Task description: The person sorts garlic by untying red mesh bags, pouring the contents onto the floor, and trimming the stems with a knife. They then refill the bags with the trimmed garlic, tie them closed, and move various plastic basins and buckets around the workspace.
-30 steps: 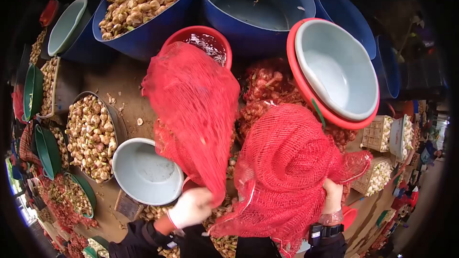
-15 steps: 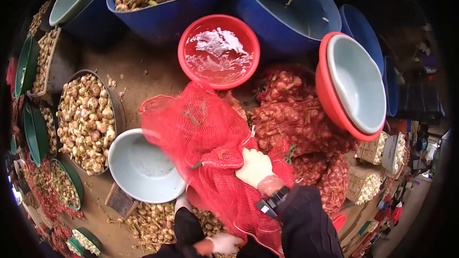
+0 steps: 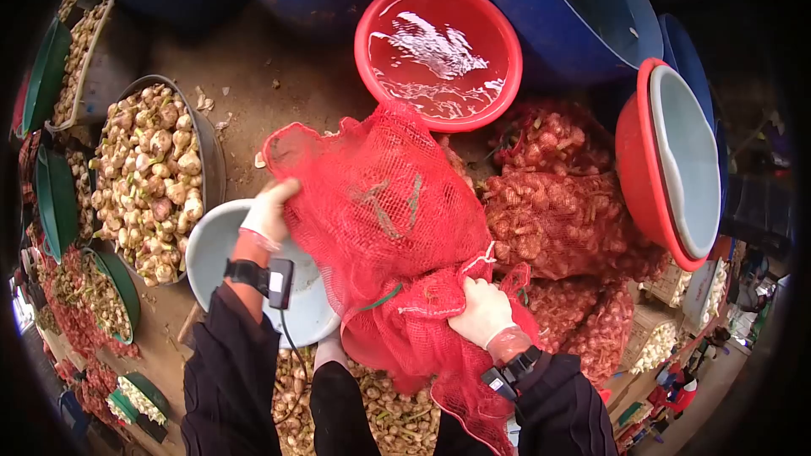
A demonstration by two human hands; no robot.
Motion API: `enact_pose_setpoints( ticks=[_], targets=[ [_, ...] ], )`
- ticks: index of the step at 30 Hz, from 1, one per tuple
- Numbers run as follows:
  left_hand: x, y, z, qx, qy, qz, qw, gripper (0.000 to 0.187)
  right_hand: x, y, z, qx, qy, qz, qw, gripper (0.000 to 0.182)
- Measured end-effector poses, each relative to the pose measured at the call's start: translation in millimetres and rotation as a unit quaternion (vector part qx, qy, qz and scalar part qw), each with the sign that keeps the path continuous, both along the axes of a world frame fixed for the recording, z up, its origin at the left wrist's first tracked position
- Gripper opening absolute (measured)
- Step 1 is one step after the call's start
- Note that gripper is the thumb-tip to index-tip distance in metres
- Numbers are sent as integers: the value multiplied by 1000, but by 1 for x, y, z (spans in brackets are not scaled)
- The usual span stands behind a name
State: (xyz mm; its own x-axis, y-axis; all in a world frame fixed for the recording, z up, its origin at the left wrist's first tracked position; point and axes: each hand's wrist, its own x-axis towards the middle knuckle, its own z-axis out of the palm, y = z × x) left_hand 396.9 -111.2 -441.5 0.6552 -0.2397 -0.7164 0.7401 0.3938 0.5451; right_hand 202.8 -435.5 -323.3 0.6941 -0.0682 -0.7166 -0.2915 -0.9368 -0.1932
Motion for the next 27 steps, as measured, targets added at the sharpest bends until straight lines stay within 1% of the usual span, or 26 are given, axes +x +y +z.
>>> enact_pose_setpoints(
  ticks=[1,2,3,4,5,6,7,8,9,10,11,12,13,14,15,16,17,18,19,20,21,22,23,24,25,27],
  targets=[
    [-4,-17,24,0,11,27,1000,34,2,0,3,3,-9,-11,1000,48],
    [-7,-30,51,-6,-26,39,999,37,4,-1,11,8,-14,-7,1000,48],
    [-12,-42,82,-12,-64,49,997,39,3,-4,21,17,-14,-28,999,46],
    [-14,-51,127,58,-117,10,991,42,5,-8,33,26,-15,-47,998,43],
    [-23,-58,164,133,-165,-27,977,44,9,-9,57,47,-10,-89,995,40],
    [-37,-60,175,206,-207,-90,952,46,8,-13,79,152,-43,-173,972,41],
    [-52,-59,188,285,-242,-148,915,49,5,-22,100,115,-18,-201,973,43],
    [-68,-63,224,283,-228,-172,915,50,11,-25,129,126,-6,-265,956,43],
    [-84,-67,246,325,-376,-204,843,51,7,-36,142,233,-8,-386,893,41],
    [-94,-73,276,182,-316,-209,907,49,0,-49,153,267,-47,-411,870,42],
    [-116,-87,286,175,-344,-209,898,48,-5,-59,164,298,-82,-437,845,43],
    [-133,-101,297,287,-464,-264,796,48,-6,-61,181,302,-65,-442,842,46],
    [-149,-118,313,287,-444,-325,784,48,-9,-63,196,297,-51,-451,840,48],
    [-167,-132,324,277,-441,-347,780,47,-12,-56,206,368,-37,-458,808,53],
    [-183,-143,332,274,-450,-366,767,47,-39,-73,176,396,-94,-316,857,48],
    [-198,-150,335,301,-459,-334,766,45,-38,-70,191,492,-54,-341,799,45],
    [-201,-151,344,324,-471,-302,763,42,-36,-61,212,579,-14,-362,731,43],
    [-203,-151,349,331,-477,-296,759,42,-50,-57,215,606,12,-439,663,44],
    [-205,-147,362,361,-484,-347,718,39,-65,-50,221,624,45,-514,587,46],
    [-210,-146,374,383,-486,-400,676,35,-70,-40,235,590,54,-598,540,41],
    [-215,-149,381,384,-489,-400,673,35,-73,-47,229,592,51,-597,539,41],
    [-222,-154,388,385,-524,-403,644,34,-74,-59,212,560,0,-449,696,39],
    [-232,-160,394,386,-555,-403,618,32,-70,-56,220,497,-50,-280,820,37],
    [-240,-164,396,374,-546,-419,622,33,-62,-51,227,483,62,-476,732,32],
    [-241,-163,400,377,-549,-416,620,33,-52,-41,242,485,59,-472,734,32],
    [-248,-155,413,353,-535,-355,680,36,-43,-25,267,417,-7,-505,756,36]
  ],
)
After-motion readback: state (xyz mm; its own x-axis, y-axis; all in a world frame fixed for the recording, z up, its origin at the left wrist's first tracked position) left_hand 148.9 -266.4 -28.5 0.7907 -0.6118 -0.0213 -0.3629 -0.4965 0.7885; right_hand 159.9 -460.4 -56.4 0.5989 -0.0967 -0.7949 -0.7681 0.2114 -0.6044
